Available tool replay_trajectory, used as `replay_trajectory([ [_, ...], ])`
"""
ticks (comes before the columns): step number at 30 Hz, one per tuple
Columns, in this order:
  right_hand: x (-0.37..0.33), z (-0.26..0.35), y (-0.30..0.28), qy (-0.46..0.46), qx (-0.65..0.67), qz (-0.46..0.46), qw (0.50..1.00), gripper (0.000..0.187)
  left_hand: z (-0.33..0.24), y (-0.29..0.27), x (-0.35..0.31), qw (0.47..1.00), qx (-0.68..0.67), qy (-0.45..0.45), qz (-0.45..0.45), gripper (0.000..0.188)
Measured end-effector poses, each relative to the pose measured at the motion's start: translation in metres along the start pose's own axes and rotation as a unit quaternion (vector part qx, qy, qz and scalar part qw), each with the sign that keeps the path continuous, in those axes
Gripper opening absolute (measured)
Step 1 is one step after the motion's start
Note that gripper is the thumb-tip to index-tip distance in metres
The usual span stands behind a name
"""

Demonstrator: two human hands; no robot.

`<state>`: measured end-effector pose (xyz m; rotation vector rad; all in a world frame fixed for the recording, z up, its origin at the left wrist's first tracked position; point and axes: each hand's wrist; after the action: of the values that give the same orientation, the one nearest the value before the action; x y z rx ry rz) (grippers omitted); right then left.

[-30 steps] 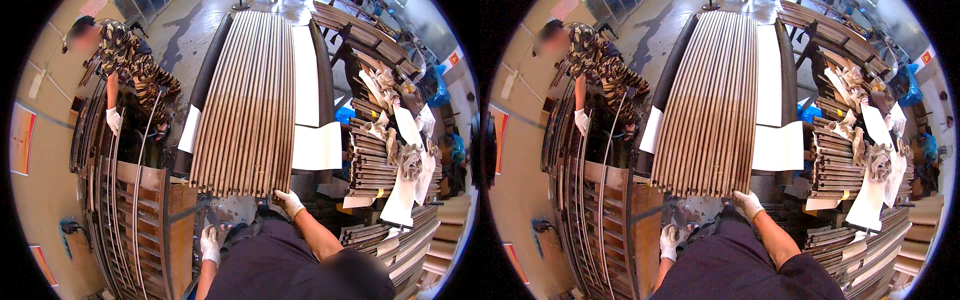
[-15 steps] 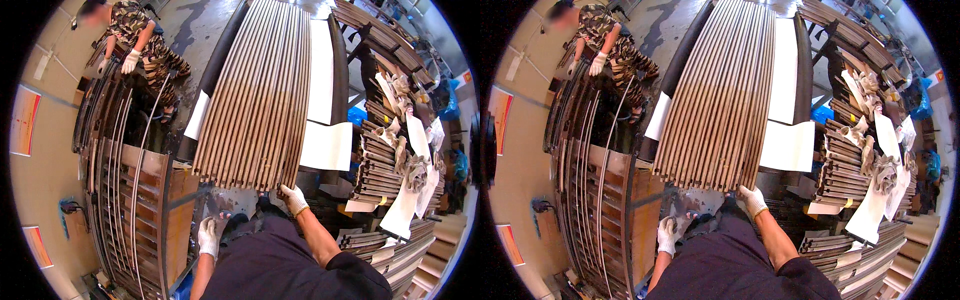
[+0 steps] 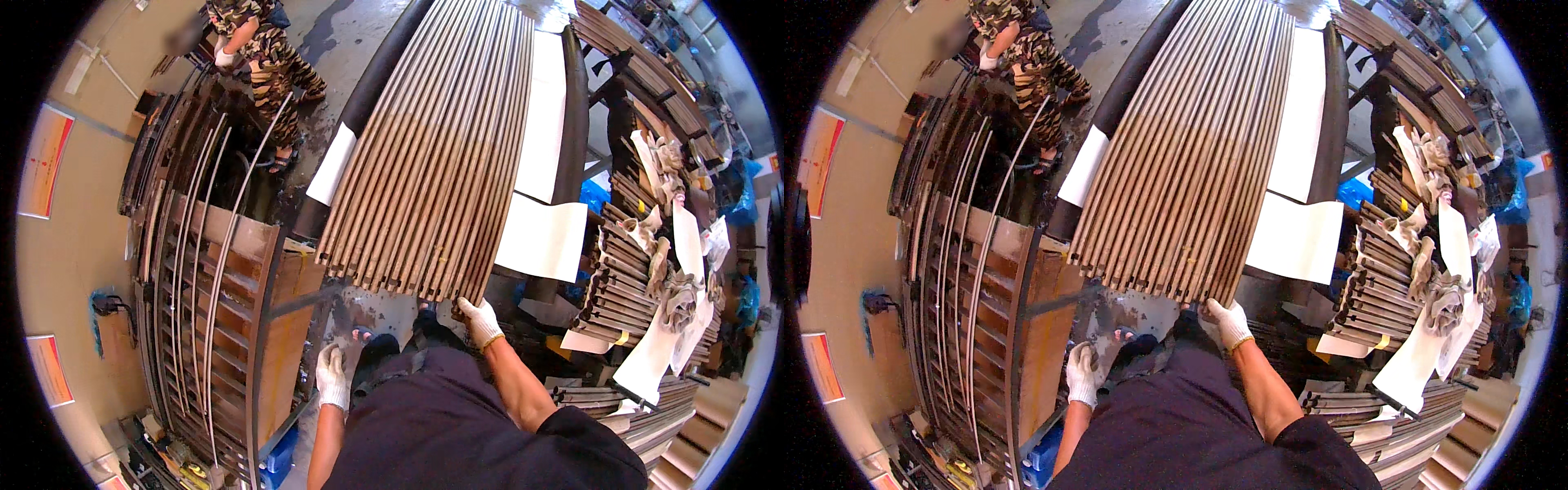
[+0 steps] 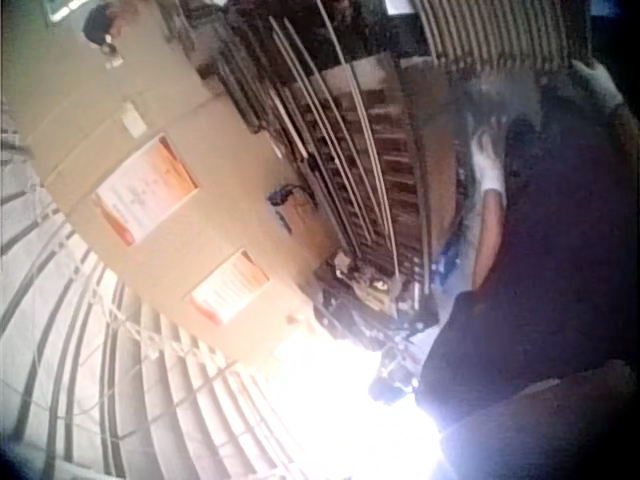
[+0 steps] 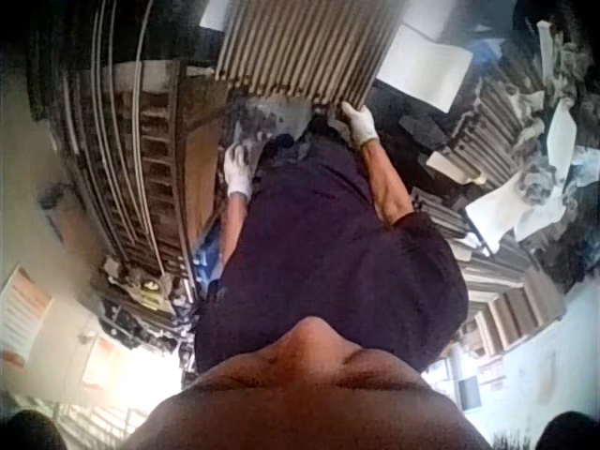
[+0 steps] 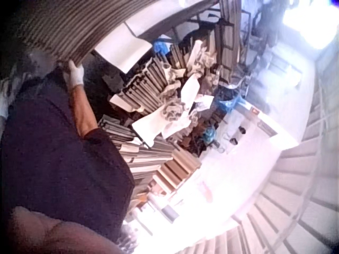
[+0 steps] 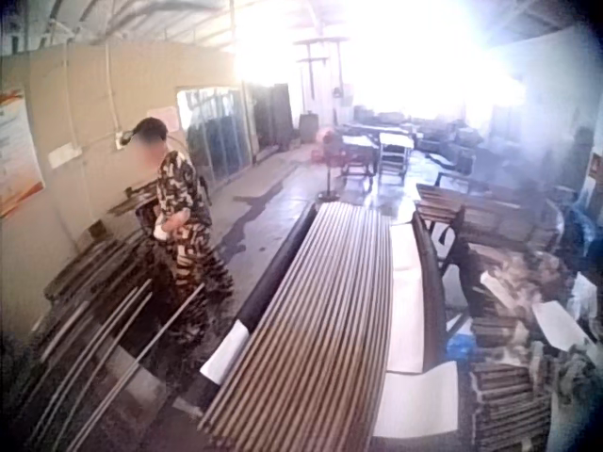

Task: The person repeatedly wipes long wooden rods with a yellow sponge soaked in a liquid from a small container. They handle the rods one by one, applying the finish along their length, then place them on a nearby rack. The process is repeated for several rods in a workshop setting.

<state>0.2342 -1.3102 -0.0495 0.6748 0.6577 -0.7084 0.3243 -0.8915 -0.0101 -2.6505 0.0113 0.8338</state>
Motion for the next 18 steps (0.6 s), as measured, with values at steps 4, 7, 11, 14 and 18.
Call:
replay_trajectory([
  [4, -0.001, -0.002, -0.002, -0.009, -0.005, -0.014, 1.0, 0.029, 0.007, -0.002, -0.005, 0.999, -0.029, -0.023, -0.013, 0.035],
  [7, 0.004, -0.008, -0.007, 0.001, -0.006, 0.007, 1.0, 0.032, 0.022, -0.014, -0.004, 0.999, -0.038, -0.035, -0.013, 0.036],
  [11, 0.005, -0.01, -0.008, 0.011, -0.002, 0.024, 1.0, 0.035, 0.043, -0.038, -0.006, 1.0, -0.013, -0.019, -0.005, 0.038],
  [14, 0.004, -0.014, -0.015, -0.005, -0.019, 0.036, 0.999, 0.038, 0.014, -0.046, -0.032, 1.0, 0.02, 0.014, 0.009, 0.039],
  [18, -0.002, -0.023, -0.006, -0.006, -0.038, 0.011, 0.999, 0.032, 0.067, -0.106, -0.031, 0.997, 0.004, 0.077, -0.014, 0.035],
])
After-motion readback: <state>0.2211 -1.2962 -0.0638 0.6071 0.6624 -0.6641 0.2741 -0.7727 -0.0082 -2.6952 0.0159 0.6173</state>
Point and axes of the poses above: each hand's wrist, its own x-axis towards the middle knuckle, its own y-axis out of the palm, z = x × y, and after that the axes turned 1 degree about -z, right-handed
